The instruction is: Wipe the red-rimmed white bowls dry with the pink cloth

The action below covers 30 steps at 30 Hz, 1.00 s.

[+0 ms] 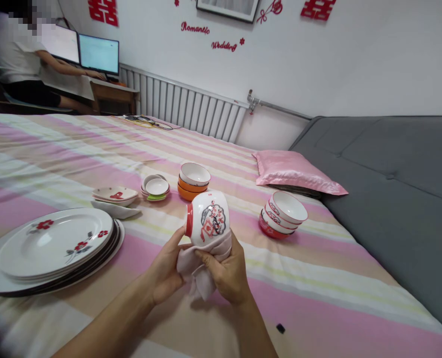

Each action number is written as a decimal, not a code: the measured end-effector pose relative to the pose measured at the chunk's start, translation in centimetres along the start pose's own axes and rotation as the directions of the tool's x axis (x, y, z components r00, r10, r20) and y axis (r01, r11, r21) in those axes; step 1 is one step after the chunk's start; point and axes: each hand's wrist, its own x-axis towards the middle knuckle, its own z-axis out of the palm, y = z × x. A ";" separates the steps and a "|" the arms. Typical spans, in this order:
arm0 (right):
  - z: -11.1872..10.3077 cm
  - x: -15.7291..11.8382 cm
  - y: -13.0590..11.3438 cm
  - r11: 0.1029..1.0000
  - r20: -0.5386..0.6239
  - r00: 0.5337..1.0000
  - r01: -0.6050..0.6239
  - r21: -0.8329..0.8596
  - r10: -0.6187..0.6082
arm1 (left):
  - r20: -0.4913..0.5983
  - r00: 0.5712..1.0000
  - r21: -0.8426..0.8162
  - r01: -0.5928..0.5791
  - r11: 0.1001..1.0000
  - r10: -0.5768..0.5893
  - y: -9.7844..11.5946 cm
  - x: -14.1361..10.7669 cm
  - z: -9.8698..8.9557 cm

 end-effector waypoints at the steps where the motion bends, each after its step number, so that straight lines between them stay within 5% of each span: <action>1: -0.2 0.1 0.0 0.998 0.008 1.000 0.012 -0.063 -0.011 | -0.031 0.999 0.049 -0.022 0.999 0.024 0.2 0.1 0.0; 4: -0.8 0.4 0.4 0.938 0.051 0.995 0.094 -0.335 -0.082 | -0.070 0.986 0.146 -0.142 0.979 0.153 0.4 0.2 -0.3; 7: -0.9 0.6 0.8 0.780 0.197 0.954 0.299 -0.550 -0.227 | -0.063 0.959 0.153 -0.265 0.952 0.277 0.2 0.4 -0.7; 11: -0.2 0.6 1.0 0.591 0.428 0.857 0.509 -0.625 -0.286 | -0.069 0.934 0.077 -0.346 0.935 0.351 -0.1 0.7 -1.1; 16: 0.4 0.3 1.0 0.487 0.503 0.821 0.568 -0.664 -0.271 | -0.156 0.900 -0.011 -0.414 0.910 0.408 0.1 1.0 -1.3; 25: -1.0 0.6 -1.4 0.649 0.511 0.837 0.502 -0.572 -0.196 | -0.274 0.879 -0.089 -0.428 0.900 0.391 0.6 1.1 -1.7; 30: -3.2 1.0 -2.8 0.772 0.413 0.899 0.366 -0.520 -0.147 | -0.299 0.846 -0.045 -0.475 0.879 0.442 1.2 1.1 -2.0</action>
